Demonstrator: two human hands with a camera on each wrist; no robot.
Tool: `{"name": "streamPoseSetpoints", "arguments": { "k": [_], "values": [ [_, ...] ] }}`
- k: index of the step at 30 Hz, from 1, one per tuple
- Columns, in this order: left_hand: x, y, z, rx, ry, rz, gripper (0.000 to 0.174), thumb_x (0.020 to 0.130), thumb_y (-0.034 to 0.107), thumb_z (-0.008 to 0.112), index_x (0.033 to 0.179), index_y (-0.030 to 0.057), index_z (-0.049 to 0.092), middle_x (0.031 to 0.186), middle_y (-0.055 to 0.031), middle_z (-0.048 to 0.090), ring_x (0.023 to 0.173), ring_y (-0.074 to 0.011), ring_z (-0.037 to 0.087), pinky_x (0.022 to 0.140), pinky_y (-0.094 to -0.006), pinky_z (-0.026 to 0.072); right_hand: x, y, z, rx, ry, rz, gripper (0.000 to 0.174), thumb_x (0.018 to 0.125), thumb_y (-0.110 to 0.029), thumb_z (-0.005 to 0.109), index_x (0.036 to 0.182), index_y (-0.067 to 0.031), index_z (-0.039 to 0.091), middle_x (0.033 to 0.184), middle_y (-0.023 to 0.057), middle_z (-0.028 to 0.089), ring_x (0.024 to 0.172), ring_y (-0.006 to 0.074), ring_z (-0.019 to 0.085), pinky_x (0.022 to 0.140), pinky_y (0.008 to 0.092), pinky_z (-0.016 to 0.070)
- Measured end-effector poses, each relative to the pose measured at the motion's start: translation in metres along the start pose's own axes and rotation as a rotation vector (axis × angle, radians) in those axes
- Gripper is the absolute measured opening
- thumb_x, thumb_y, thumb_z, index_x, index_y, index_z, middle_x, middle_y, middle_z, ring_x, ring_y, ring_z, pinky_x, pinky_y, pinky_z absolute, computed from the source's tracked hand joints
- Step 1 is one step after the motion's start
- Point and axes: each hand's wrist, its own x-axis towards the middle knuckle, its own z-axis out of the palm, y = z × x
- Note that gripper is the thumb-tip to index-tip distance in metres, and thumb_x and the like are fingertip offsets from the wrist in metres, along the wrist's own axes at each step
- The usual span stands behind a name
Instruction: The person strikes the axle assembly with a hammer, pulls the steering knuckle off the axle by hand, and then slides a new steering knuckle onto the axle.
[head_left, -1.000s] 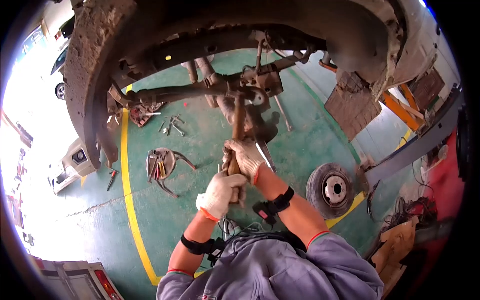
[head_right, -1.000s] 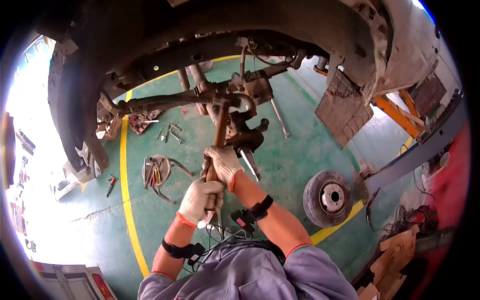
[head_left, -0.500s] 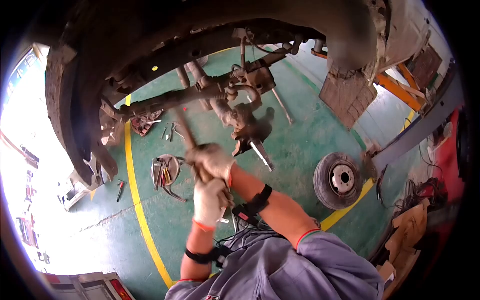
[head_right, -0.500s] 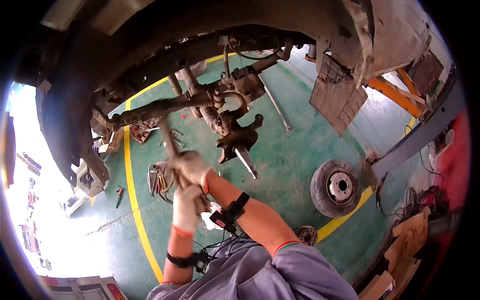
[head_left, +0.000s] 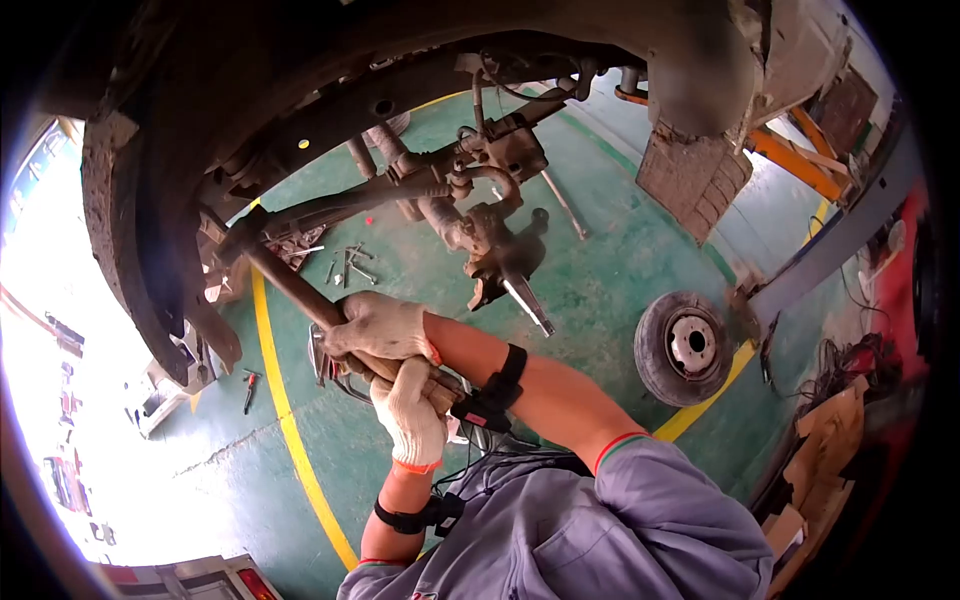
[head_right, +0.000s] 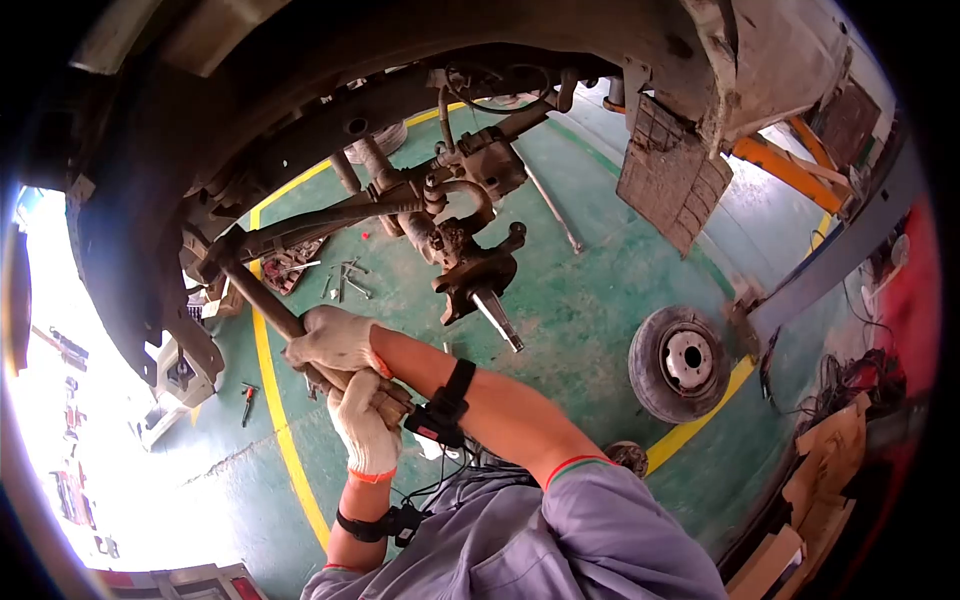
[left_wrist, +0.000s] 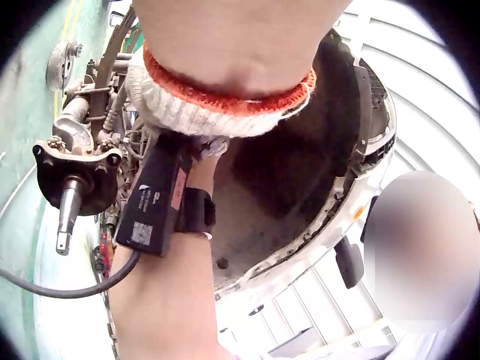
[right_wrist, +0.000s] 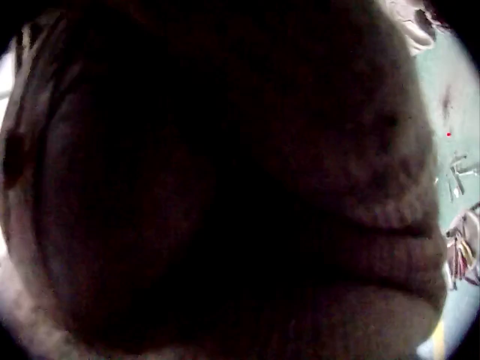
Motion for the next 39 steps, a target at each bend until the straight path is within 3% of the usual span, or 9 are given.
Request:
{"name": "streamPoseSetpoints", "arguments": {
  "k": [4, 9, 16, 18, 20, 22, 24, 36, 39],
  "values": [
    [0.073, 0.017, -0.023, 0.247, -0.445, -0.424, 0.017, 0.09, 0.016, 0.061, 0.083, 0.0005, 0.063, 0.066, -0.0092, 0.061, 0.051, -0.022, 0.059, 0.043, -0.0345, 0.0469, -0.018, 0.019, -0.033, 0.42, 0.712, -0.054, 0.026, 0.095, -0.026, 0.068, 0.086, -0.0013, 0.068, 0.07, 0.0088, 0.066, 0.054, 0.0218, 0.062, 0.053, 0.0338, 0.0505],
    [0.041, 0.015, -0.019, 0.16, -0.28, -0.36, 0.018, 0.088, 0.017, 0.061, 0.082, 0.0003, 0.061, 0.065, -0.0102, 0.06, 0.049, -0.0225, 0.058, 0.042, -0.0331, 0.0461, -0.008, 0.02, -0.027, 0.123, 0.625, 0.012, 0.027, 0.092, -0.024, 0.07, 0.084, 0.0012, 0.067, 0.07, 0.0111, 0.067, 0.055, 0.0227, 0.065, 0.053, 0.0358, 0.0547],
    [-0.007, -0.027, 0.006, -0.063, 0.123, 0.042, 0.008, 0.088, 0.01, 0.057, 0.09, 0.0033, 0.059, 0.069, -0.0069, 0.058, 0.047, -0.0199, 0.054, 0.043, -0.0339, 0.0483, -0.003, -0.013, 0.015, -0.277, -0.116, -0.031, 0.024, 0.085, -0.025, 0.071, 0.087, -0.0012, 0.067, 0.071, 0.0027, 0.062, 0.064, 0.0144, 0.057, 0.061, 0.034, 0.0471],
    [-0.002, -0.031, 0.012, -0.11, 0.19, 0.173, 0.008, 0.088, 0.011, 0.057, 0.09, 0.0037, 0.06, 0.069, -0.0066, 0.058, 0.047, -0.0194, 0.055, 0.044, -0.0336, 0.0486, -0.001, -0.004, 0.011, -0.354, -0.104, -0.135, 0.025, 0.086, -0.026, 0.071, 0.09, -0.001, 0.067, 0.071, 0.0034, 0.063, 0.064, 0.0155, 0.059, 0.06, 0.0345, 0.0472],
    [0.006, -0.026, 0.005, 0.011, 0.03, -0.069, 0.009, 0.089, 0.01, 0.056, 0.089, 0.0032, 0.062, 0.07, -0.0068, 0.06, 0.049, -0.0187, 0.057, 0.045, -0.0314, 0.0479, -0.022, -0.008, -0.015, -0.302, 0.031, -0.056, 0.026, 0.089, -0.027, 0.07, 0.091, -0.0016, 0.065, 0.073, 0.0054, 0.065, 0.061, 0.017, 0.06, 0.058, 0.0337, 0.0484],
    [0.049, -0.02, -0.025, 0.472, -0.491, -0.043, 0.014, 0.091, 0.01, 0.056, 0.084, 0.0013, 0.064, 0.067, -0.008, 0.062, 0.051, -0.0188, 0.059, 0.045, -0.029, 0.0449, -0.026, 0.032, -0.042, 0.195, 0.49, 0.0, 0.032, 0.089, -0.03, 0.07, 0.079, 0.0013, 0.068, 0.07, 0.0105, 0.068, 0.055, 0.0185, 0.062, 0.054, 0.037, 0.0515],
    [0.067, 0.001, -0.014, 0.34, -0.526, -0.39, 0.017, 0.091, 0.015, 0.059, 0.084, 0.0009, 0.064, 0.065, -0.0086, 0.061, 0.051, -0.0195, 0.059, 0.044, -0.0305, 0.0456, -0.018, 0.037, -0.048, 0.461, 0.711, -0.151, 0.03, 0.092, -0.027, 0.069, 0.081, 0.0009, 0.069, 0.071, 0.0106, 0.068, 0.055, 0.0196, 0.063, 0.053, 0.0363, 0.0517],
    [-0.006, -0.034, 0.022, -0.082, 0.185, 0.057, 0.004, 0.088, 0.007, 0.06, 0.092, 0.0045, 0.06, 0.065, -0.0019, 0.056, 0.042, -0.0113, 0.047, 0.04, -0.0263, 0.0363, -0.025, -0.019, -0.003, -0.216, -0.128, -0.077, 0.023, 0.089, -0.025, 0.069, 0.087, -0.002, 0.068, 0.068, 0.0014, 0.062, 0.062, 0.012, 0.057, 0.056, 0.0314, 0.0453],
    [0.009, -0.028, 0.017, 0.156, -0.059, -0.11, 0.01, 0.092, 0.01, 0.059, 0.09, 0.0029, 0.065, 0.068, -0.0009, 0.057, 0.048, -0.0132, 0.053, 0.047, -0.0292, 0.0438, -0.037, 0.012, -0.037, -0.047, 0.154, -0.122, 0.027, 0.091, -0.027, 0.07, 0.086, -0.0001, 0.069, 0.07, 0.0065, 0.066, 0.057, 0.0152, 0.06, 0.053, 0.0328, 0.0485]
  ]
}}
